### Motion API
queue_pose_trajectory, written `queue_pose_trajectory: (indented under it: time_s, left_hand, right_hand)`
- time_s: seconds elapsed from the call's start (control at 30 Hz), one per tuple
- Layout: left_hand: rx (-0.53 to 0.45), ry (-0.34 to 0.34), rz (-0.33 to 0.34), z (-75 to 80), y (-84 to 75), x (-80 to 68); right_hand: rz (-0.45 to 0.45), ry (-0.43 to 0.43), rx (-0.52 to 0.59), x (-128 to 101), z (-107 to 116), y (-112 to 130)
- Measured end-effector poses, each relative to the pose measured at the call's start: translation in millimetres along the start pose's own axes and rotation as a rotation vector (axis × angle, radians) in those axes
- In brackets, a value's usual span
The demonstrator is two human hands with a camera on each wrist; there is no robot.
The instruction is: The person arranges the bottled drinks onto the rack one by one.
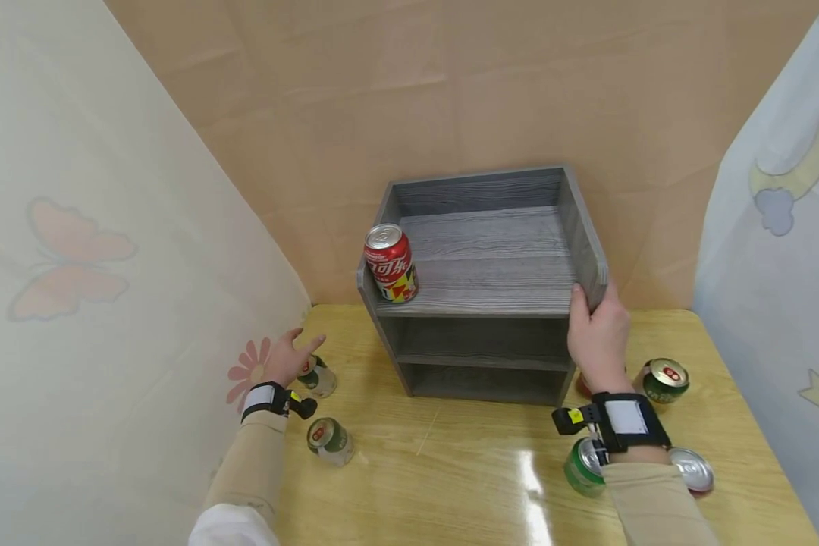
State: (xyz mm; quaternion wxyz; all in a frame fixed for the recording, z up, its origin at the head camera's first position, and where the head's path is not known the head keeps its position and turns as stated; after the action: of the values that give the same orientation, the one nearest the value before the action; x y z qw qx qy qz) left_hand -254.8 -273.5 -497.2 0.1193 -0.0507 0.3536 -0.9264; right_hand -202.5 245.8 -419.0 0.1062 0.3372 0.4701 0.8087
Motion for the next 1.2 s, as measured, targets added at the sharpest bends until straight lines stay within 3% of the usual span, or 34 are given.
queue_pose_trajectory:
  time_s: [0.2, 0.77, 0.97, 1.2]
  left_hand:
    - [0.059, 0.009, -0.007, -3.6, 11.3, -3.8]
    - [-0.033, 0.072, 0.024, -30.3, 50.3, -9.5]
    - [-0.042, 0.046, -0.012, -34.2, 57.0, -13.3]
    - [-0.045, 0.004, 0.006, -36.8, 60.7, -13.5]
  right_hand:
    - [0.006, -0.002, 0.018, -1, 0, 2]
    - [0.005, -0.012, 0.011, -1, 1, 2]
    - [0.003, -0.009, 0.016, -1, 1, 3]
    - [-0.001, -0.003, 0.023, -1, 1, 4]
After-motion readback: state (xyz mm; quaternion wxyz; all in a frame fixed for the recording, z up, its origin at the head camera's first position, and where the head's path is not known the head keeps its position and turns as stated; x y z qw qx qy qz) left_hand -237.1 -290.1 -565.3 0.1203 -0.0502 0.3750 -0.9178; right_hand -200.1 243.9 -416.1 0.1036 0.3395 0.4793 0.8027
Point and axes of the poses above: each hand's wrist, its own x-axis towards the middle knuckle, its own z-axis out of the back of the hand, y = z × x, the point moved 1 cm from there along x, towards the middle knuckle, and after that the axes turned 6 degrees about -y, right-handed, at the moved point
